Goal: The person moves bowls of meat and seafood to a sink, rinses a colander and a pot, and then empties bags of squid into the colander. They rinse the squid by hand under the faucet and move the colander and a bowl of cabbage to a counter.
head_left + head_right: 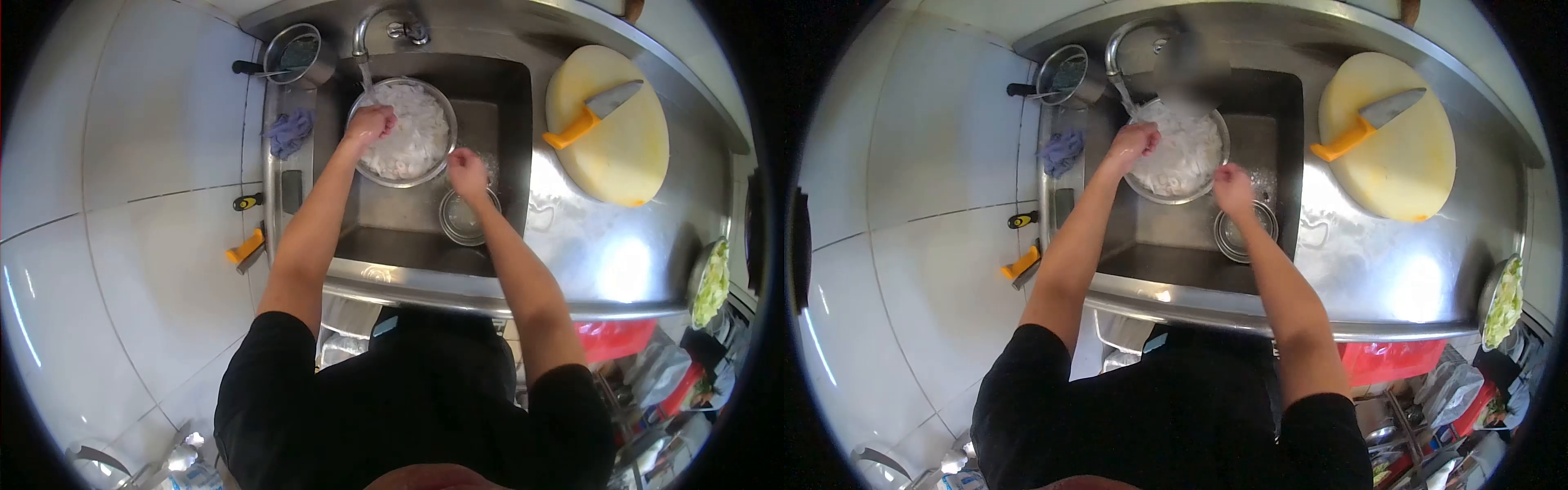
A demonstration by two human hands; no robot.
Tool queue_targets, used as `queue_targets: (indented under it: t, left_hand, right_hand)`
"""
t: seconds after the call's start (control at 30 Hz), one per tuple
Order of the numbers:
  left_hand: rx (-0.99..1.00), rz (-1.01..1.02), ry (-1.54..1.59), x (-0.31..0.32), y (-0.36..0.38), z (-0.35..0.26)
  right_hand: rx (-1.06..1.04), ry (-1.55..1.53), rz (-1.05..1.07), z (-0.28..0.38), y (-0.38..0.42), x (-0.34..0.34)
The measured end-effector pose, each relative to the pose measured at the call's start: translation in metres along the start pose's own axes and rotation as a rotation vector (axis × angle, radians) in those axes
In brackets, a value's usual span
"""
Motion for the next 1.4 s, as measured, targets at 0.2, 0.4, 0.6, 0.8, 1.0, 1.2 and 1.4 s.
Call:
queue_targets:
  t: [0.2, 0.4, 0.6, 0.8, 1.0, 1.2, 1.4]
  left_hand:
    - [0.087, -0.135, 0.550, -0.010, 0.022, -0.034]
    - [0.301, -0.328, 0.443, -0.037, 0.030, -0.032]
    - [0.081, -0.295, 0.312, -0.045, 0.017, 0.045]
    - [-0.041, -0.382, -0.147, -0.032, -0.003, 0.186]
    - [-0.081, -0.549, -0.093, -0.032, -0.008, 0.242]
    - [-0.159, -0.491, -0.259, -0.037, -0.003, 0.207]
    - [-0.152, -0.499, -0.167, -0.041, -0.020, 0.242]
  right_hand:
    - [0.252, -0.784, 0.342, 0.077, -0.059, 0.147]
    - [0.351, -1.259, 0.447, 0.164, -0.113, 0.150]
    - [0.497, -1.031, 0.156, 0.185, -0.198, 0.090]
    - [0.631, -0.857, 0.102, 0.210, -0.225, 0.070]
    - [0.361, -1.211, 0.050, 0.188, -0.226, 0.100]
    - [0.501, -1.028, 0.224, 0.194, -0.236, 0.082]
    - [0.303, -1.145, 0.240, 0.170, -0.250, 0.102]
Point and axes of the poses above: each hand's wrist, its own y-axis away from the middle knuckle, its own x-axis out of the palm, z = x × y, the point moved 2 cm from there along -y, towards the middle knuckle, and after that the axes turned 9 degrees about y, right-handed, at the moved point
